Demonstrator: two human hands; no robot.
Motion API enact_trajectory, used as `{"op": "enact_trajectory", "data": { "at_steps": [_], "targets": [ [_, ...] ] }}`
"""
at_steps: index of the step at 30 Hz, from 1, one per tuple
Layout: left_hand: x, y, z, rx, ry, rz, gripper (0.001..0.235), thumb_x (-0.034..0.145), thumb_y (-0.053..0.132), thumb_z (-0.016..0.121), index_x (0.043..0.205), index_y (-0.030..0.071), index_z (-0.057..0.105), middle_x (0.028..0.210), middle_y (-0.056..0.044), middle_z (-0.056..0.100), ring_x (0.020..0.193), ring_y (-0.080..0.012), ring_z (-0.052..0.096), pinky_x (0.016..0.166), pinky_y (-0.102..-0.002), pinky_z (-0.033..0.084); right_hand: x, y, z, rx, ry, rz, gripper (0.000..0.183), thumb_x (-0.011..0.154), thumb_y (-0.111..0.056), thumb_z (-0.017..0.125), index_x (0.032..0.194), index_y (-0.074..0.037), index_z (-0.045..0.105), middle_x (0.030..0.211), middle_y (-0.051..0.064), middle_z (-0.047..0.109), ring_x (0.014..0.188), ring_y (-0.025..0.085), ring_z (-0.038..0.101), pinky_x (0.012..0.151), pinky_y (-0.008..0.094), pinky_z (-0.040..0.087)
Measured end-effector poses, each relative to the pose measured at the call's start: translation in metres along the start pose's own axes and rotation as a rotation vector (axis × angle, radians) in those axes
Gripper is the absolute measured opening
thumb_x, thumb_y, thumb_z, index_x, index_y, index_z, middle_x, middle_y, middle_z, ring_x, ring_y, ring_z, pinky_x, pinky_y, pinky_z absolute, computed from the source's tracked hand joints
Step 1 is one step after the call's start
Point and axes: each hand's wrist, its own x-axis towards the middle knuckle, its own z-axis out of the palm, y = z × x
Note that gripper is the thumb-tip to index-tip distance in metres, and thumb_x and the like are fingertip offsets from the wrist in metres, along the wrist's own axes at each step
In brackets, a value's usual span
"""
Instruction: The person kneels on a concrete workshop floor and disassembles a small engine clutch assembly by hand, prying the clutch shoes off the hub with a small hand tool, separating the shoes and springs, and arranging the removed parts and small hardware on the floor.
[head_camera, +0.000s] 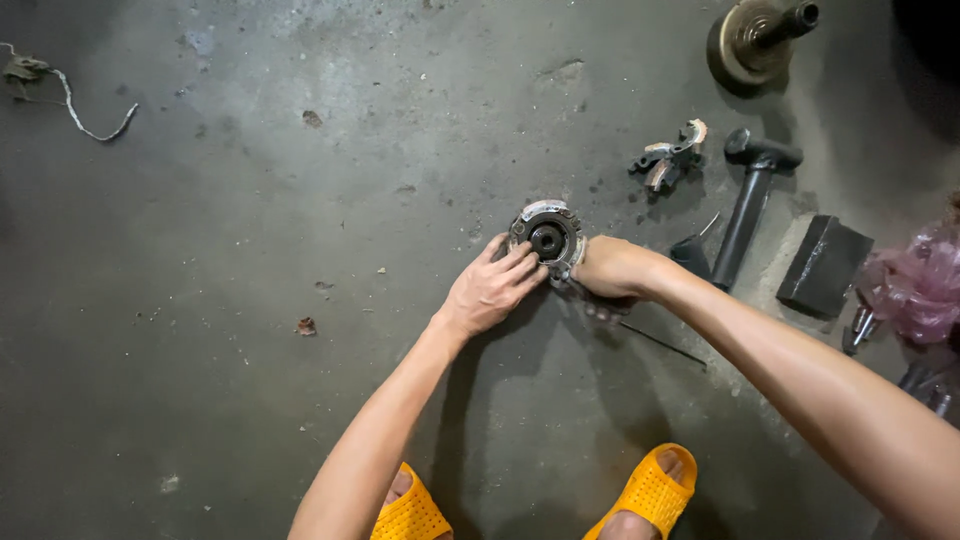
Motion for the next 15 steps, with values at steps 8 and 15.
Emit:
{"op": "enact_trajectory", "data": {
  "at_steps": [8, 15],
  "targets": [
    [0.003, -0.006, -0.002, 0.007, -0.007, 0.023, 0.022, 0.100, 0.008, 0.046, 0.104, 0.011, 0.068, 0.103, -0.012, 0.062, 0.111, -0.0290, 0.063, 0.103, -0.054, 0.048, 0.005, -0.001, -0.012, 0.033, -0.027, 0.086, 0.046, 0.098, -0.033, 0.055, 0.094, 0.007, 0.077, 0.079, 0.022, 0.077, 0.078, 0.035, 0.076, 0.071, 0.050, 0.061],
    [-0.001, -0.006, 0.001, -0.019, 0.011, 0.015, 0.023, 0.099, 0.008, 0.045, 0.105, 0.010, 0.067, 0.104, -0.012, 0.060, 0.111, -0.0304, 0.062, 0.102, -0.055, 0.048, 0.014, 0.003, -0.013, -0.019, -0.020, 0.105, 0.055, 0.100, -0.039, 0.058, 0.107, 0.013, 0.074, 0.102, 0.034, 0.075, 0.106, 0.048, 0.072, 0.086, 0.057, 0.057]
  ]
}}
